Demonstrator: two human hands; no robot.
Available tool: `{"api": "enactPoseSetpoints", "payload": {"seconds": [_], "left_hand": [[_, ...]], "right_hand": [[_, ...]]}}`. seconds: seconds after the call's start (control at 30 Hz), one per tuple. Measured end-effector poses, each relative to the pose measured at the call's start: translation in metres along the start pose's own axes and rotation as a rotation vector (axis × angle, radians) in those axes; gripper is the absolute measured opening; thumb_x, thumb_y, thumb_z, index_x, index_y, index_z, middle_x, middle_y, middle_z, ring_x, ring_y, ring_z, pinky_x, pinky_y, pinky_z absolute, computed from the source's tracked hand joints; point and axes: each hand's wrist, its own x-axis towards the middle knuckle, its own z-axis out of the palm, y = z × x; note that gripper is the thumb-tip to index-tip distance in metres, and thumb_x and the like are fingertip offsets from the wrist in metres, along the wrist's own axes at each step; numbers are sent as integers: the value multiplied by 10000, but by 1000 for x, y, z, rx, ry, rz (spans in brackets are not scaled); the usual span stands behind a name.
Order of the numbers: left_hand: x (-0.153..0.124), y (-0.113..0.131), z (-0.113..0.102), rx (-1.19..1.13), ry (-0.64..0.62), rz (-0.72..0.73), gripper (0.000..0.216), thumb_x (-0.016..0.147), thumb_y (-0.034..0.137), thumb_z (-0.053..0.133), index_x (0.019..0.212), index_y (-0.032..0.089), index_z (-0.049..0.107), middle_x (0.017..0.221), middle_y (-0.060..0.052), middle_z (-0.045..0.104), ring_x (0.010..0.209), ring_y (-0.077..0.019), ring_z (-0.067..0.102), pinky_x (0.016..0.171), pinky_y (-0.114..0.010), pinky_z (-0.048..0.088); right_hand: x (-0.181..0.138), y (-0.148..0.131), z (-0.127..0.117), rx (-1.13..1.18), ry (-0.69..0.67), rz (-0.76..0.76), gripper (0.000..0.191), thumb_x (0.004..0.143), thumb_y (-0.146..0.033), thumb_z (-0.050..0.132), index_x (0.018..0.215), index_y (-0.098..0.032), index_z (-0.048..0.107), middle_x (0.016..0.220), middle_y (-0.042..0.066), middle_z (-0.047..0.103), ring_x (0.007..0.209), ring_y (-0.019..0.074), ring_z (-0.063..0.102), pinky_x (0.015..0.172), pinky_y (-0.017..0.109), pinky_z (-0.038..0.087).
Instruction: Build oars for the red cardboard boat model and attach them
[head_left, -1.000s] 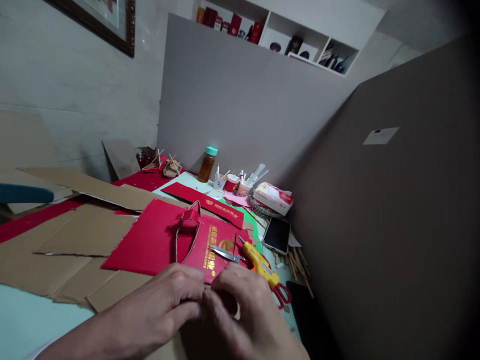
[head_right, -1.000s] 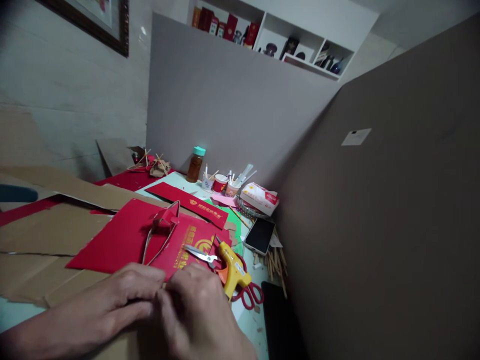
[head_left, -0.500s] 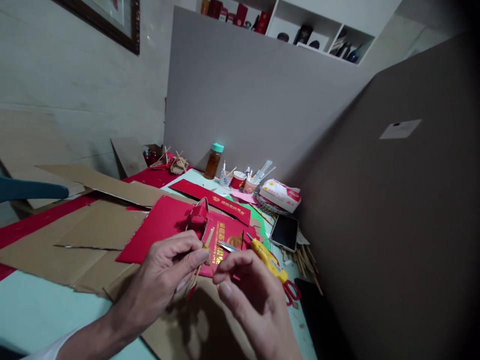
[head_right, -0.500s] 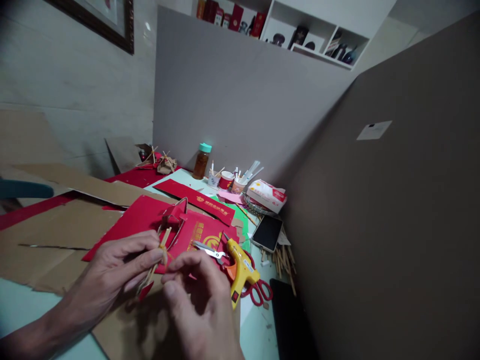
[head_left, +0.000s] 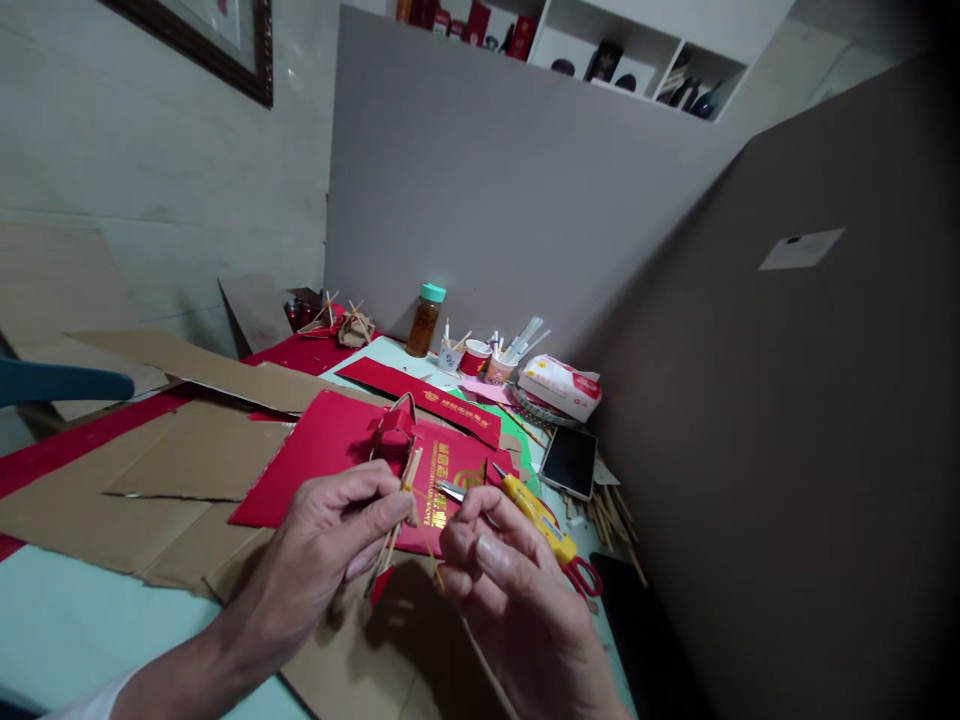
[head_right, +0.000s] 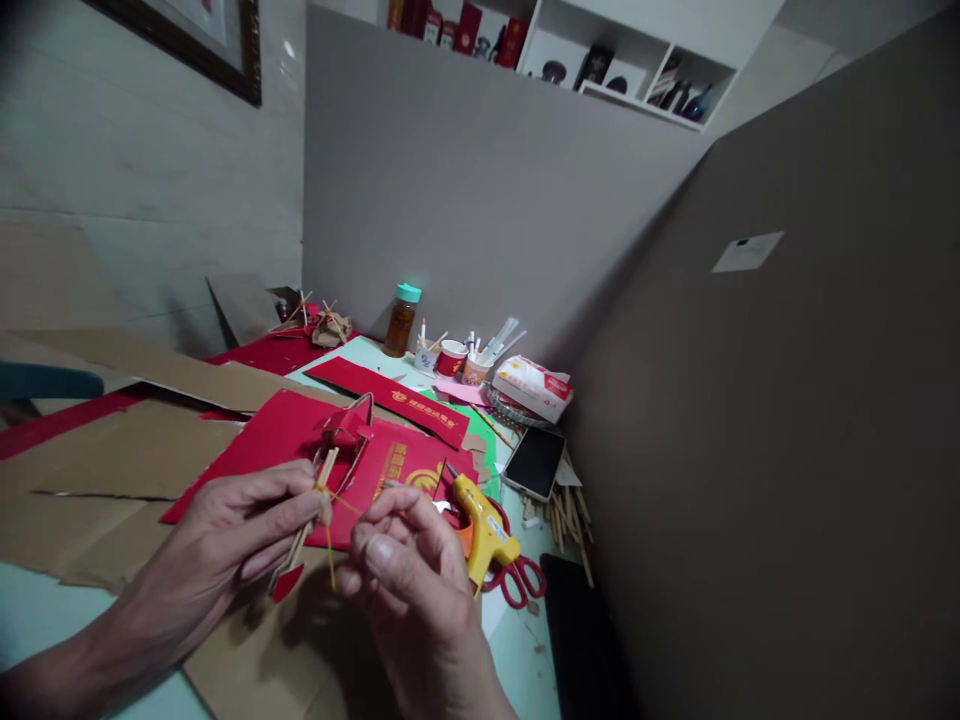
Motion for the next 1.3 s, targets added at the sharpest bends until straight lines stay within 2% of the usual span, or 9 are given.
{"api": "enactPoseSetpoints", "payload": {"seconds": [0.1, 0.3, 0.57, 0.67, 0.73, 0.87, 1.0, 1.13, 1.3], "left_hand": [[-2, 0, -2, 121, -41, 91, 285, 899, 357, 726, 690, 179, 649, 654, 76, 388, 463, -39, 293, 414, -175, 228], [-3, 11, -3, 671, -451, 469, 267, 953, 102, 552, 726, 198, 655, 698, 38, 544, 651, -94, 530, 607, -164, 405], [-2, 16, 2, 914, -437, 503, 310, 974, 199, 526, 714, 209, 696, 696, -15, 651, 649, -165, 621, 614, -217, 473], [-2, 17, 6, 871, -391, 464, 272, 979, 220, 534, 799, 231, 738, 796, -26, 707, 728, -174, 672, 652, -207, 503], [-3, 14, 7, 829, -351, 445, 265, 986, 203, 511, 853, 251, 735, 829, -14, 703, 760, -159, 681, 677, -191, 506], [-6, 8, 5, 811, -226, 419, 304, 987, 206, 485, 717, 232, 621, 696, 22, 595, 632, -124, 601, 600, -190, 453], [-7, 6, 1, 673, -169, 357, 299, 990, 277, 544, 706, 224, 625, 709, 17, 609, 667, -131, 601, 628, -197, 461], [-5, 7, -1, 449, -136, 265, 273, 948, 312, 645, 699, 210, 691, 719, 5, 588, 691, -127, 564, 640, -198, 448], [-5, 8, 5, -39, -138, -124, 236, 783, 390, 855, 707, 185, 765, 624, 45, 492, 456, -27, 327, 426, -148, 287]], "right_hand": [[3, -2, -2, 47, 24, 17, 267, 737, -233, 905, 908, -154, 715, 764, -4, 561, 668, 73, 490, 650, 165, 476], [8, -11, -8, -30, 27, 37, 291, 705, -242, 926, 834, -145, 684, 645, -26, 540, 528, 36, 386, 448, 108, 295], [5, -20, -13, -493, -7, -100, 296, 737, -303, 900, 958, -184, 745, 751, -22, 634, 589, 66, 520, 549, 171, 428], [4, -19, -10, -815, 25, -416, 87, 821, -210, 810, 891, -198, 759, 773, 7, 707, 668, 125, 630, 621, 238, 509], [3, -17, -9, -1053, -19, -743, 108, 887, -102, 708, 917, -195, 755, 808, 34, 753, 713, 155, 671, 678, 294, 538], [-4, -14, -12, -1536, -353, -1238, 269, 972, -20, 525, 1168, -90, 695, 969, 172, 805, 816, 228, 729, 721, 375, 581], [-7, -9, -21, -1722, -454, -1186, 386, 987, -31, 491, 1365, -45, 569, 1160, 231, 767, 980, 280, 734, 778, 408, 611], [0, 3, -22, -1542, -263, -1173, 448, 956, 5, 485, 1375, -147, 526, 1072, 152, 763, 950, 242, 697, 835, 412, 573], [0, -3, -11, -1412, -94, -1007, 352, 869, 16, 534, 1145, -202, 557, 893, 67, 682, 751, 186, 605, 694, 340, 514]]}}
